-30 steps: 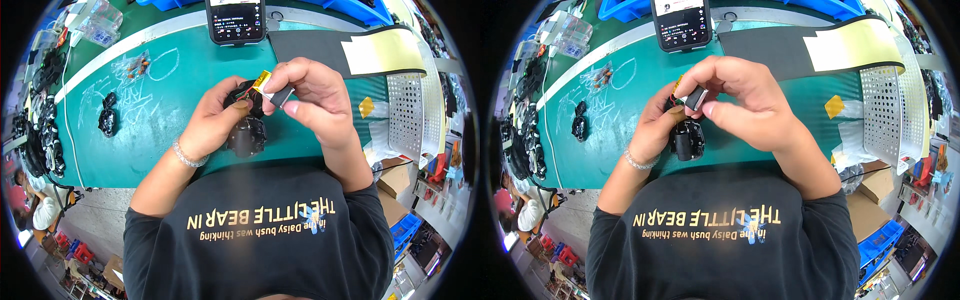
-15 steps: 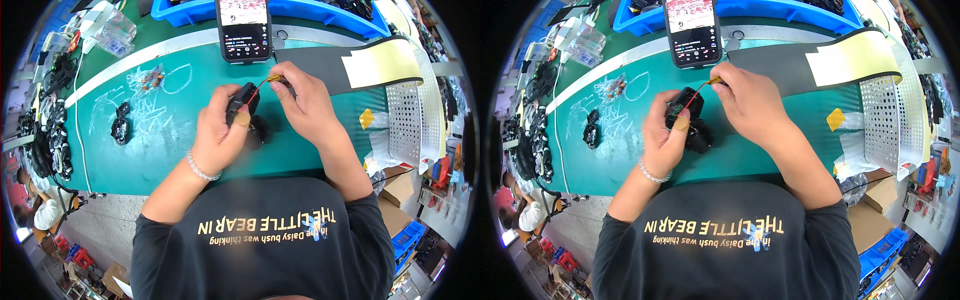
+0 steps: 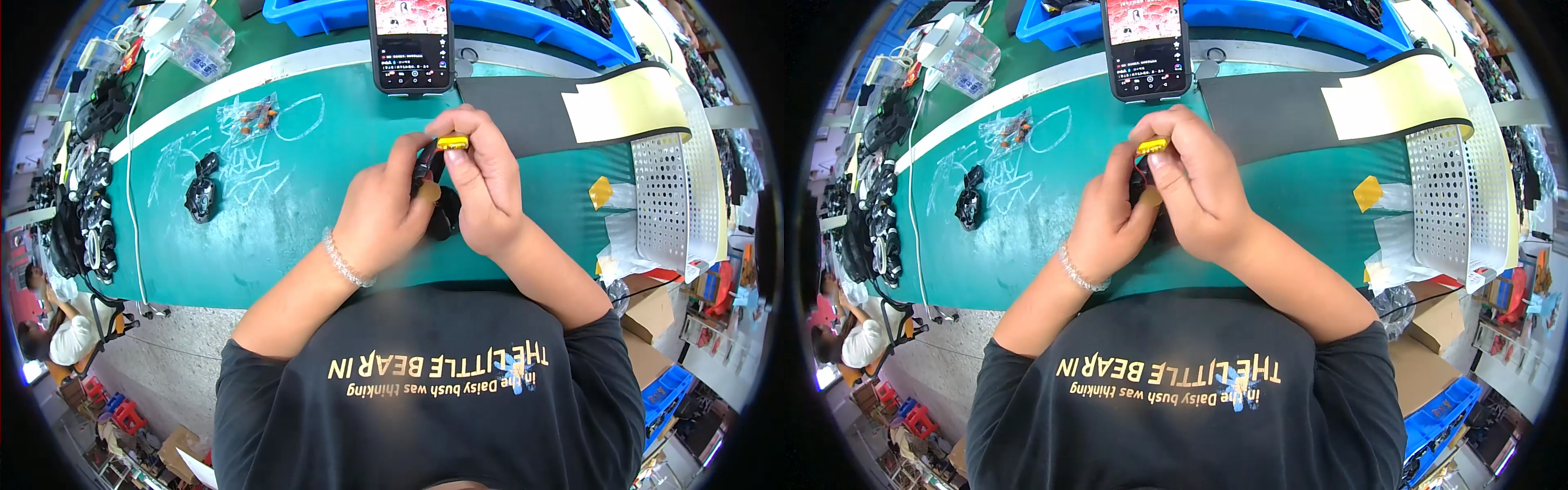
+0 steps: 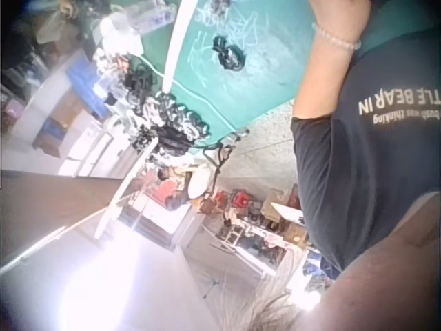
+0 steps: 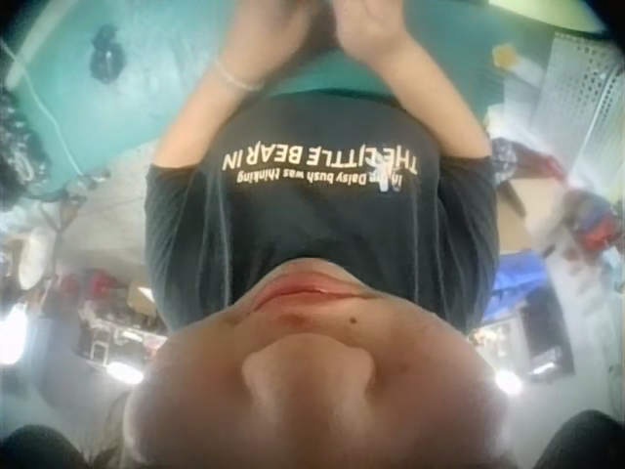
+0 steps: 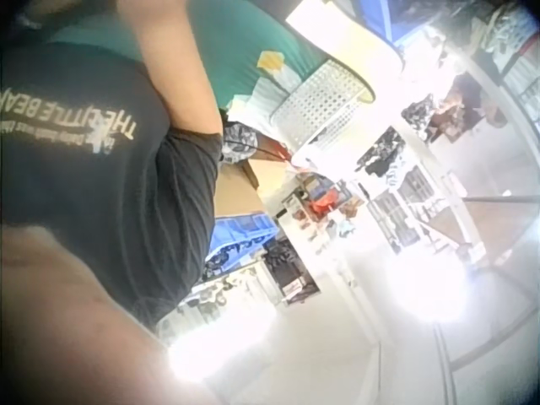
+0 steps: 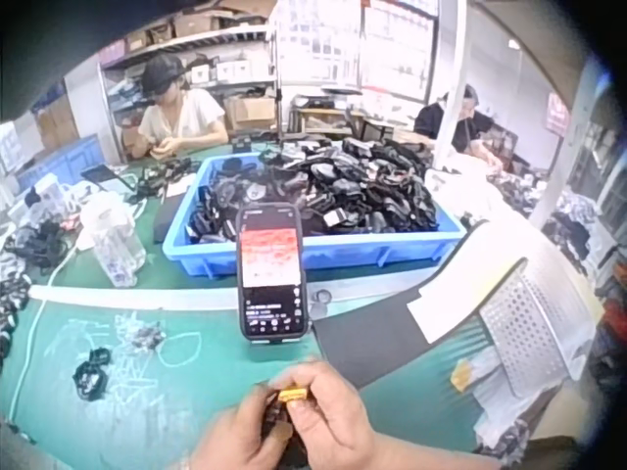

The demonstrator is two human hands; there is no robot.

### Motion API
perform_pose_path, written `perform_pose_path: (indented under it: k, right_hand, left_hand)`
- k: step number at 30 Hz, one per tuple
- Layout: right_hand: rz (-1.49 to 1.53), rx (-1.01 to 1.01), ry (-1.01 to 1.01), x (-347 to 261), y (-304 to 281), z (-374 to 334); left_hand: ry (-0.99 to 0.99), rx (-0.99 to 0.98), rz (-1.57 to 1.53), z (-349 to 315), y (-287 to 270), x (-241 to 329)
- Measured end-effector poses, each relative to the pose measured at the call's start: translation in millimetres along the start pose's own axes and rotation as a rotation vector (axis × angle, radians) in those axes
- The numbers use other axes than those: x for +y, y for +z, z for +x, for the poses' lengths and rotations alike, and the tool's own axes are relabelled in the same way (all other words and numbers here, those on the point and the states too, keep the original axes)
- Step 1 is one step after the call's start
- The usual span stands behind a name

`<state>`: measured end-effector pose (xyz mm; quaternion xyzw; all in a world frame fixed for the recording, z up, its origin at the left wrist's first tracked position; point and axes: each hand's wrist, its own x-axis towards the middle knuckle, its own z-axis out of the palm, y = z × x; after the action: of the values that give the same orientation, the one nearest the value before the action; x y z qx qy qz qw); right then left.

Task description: The person repairs a small black electronic device by hand, manipulating internal wires and components. They use a smartphone placed on the table as a reference guide while working on the device's circuitry.

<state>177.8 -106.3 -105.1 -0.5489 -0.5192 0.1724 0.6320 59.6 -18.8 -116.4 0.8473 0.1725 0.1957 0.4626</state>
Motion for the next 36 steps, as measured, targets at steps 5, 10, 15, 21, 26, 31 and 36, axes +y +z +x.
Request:
perform_pose_path:
  k: [5, 10, 15, 21, 26, 31, 36]
  right_hand:
    - [-0.207, -0.014, -0.019, -10, 5, 1]
    - [-0.317, 0.012, -0.074, 0, 6, -1]
    - [-0.389, -0.011, -0.067, 1, 6, -1]
    - [-0.434, -0.087, 0.008, 1, -2, 2]
    - [-0.478, -0.031, 0.081, 2, -9, 5]
    - [-0.206, 0.0, 0.23, 2, -12, 8]
    - [0.001, 0.099, 0.155, 11, -9, 7]
  left_hand:
    - [0.0, -0.048, 0.013, 0, 1, -2]
    - [-0.004, -0.07, 0.025, -1, 2, -2]
    - [-0.023, -0.039, -0.038, -1, 3, -7]
    - [-0.255, 0.041, -0.497, 5, 1, -13]
    - [-0.334, -0.012, -0.76, 9, -4, -12]
    - [-0.333, -0.084, -0.783, 8, -7, -12]
    - [-0.351, -0.068, -0.851, 9, -12, -3]
